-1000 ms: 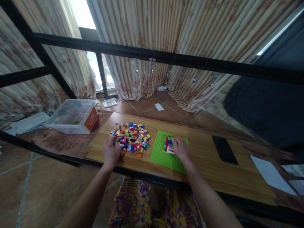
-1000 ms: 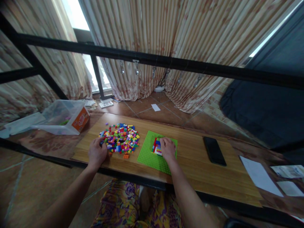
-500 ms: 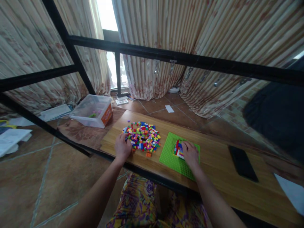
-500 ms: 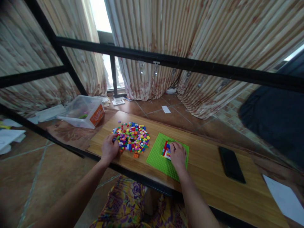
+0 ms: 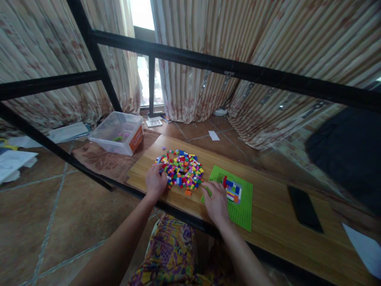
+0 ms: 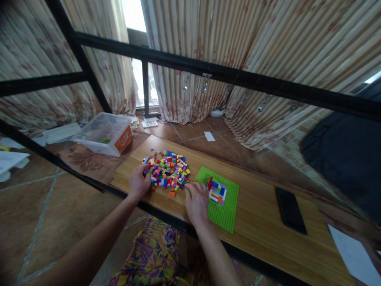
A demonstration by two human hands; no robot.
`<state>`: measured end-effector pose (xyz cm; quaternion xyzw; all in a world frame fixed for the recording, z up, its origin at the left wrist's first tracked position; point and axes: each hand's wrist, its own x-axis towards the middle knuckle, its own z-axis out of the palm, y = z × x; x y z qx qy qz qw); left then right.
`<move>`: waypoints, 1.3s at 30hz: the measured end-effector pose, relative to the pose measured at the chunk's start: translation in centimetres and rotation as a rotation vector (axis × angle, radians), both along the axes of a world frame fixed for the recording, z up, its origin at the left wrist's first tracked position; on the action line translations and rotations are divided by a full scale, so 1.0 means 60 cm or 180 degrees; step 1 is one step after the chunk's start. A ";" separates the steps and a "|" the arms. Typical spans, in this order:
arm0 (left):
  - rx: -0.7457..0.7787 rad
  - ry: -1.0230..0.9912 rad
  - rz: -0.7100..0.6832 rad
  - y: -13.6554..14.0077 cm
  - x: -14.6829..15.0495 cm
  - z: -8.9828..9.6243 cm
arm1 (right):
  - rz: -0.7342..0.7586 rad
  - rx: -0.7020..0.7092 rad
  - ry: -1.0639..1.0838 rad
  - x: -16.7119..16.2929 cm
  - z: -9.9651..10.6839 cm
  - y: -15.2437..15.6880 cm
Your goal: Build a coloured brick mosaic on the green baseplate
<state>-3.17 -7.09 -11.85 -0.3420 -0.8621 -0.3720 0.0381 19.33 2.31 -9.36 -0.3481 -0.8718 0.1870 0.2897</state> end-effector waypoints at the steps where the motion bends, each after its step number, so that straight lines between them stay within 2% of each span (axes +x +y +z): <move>1: 0.0000 -0.0001 0.0002 0.000 0.000 0.000 | 0.0018 -0.0062 -0.0043 -0.005 -0.004 -0.008; 11: 0.0031 0.0052 -0.0054 0.001 0.001 0.000 | 0.0060 -0.0123 -0.0439 -0.030 -0.020 -0.019; 20: 0.0022 0.0050 -0.0024 0.002 0.001 0.001 | 0.0062 -0.0124 -0.0374 -0.023 -0.027 -0.015; 27: 0.0046 0.0106 -0.0029 0.001 -0.003 -0.006 | -0.0003 -0.0240 -0.0120 -0.016 -0.018 -0.018; 33: 0.0065 0.0093 -0.0060 0.002 -0.006 -0.005 | -0.0270 -0.0426 0.0209 0.012 0.005 -0.003; 39: -0.0010 0.0048 -0.0012 0.004 -0.007 -0.002 | -0.1128 -0.0403 0.0495 0.088 0.022 0.079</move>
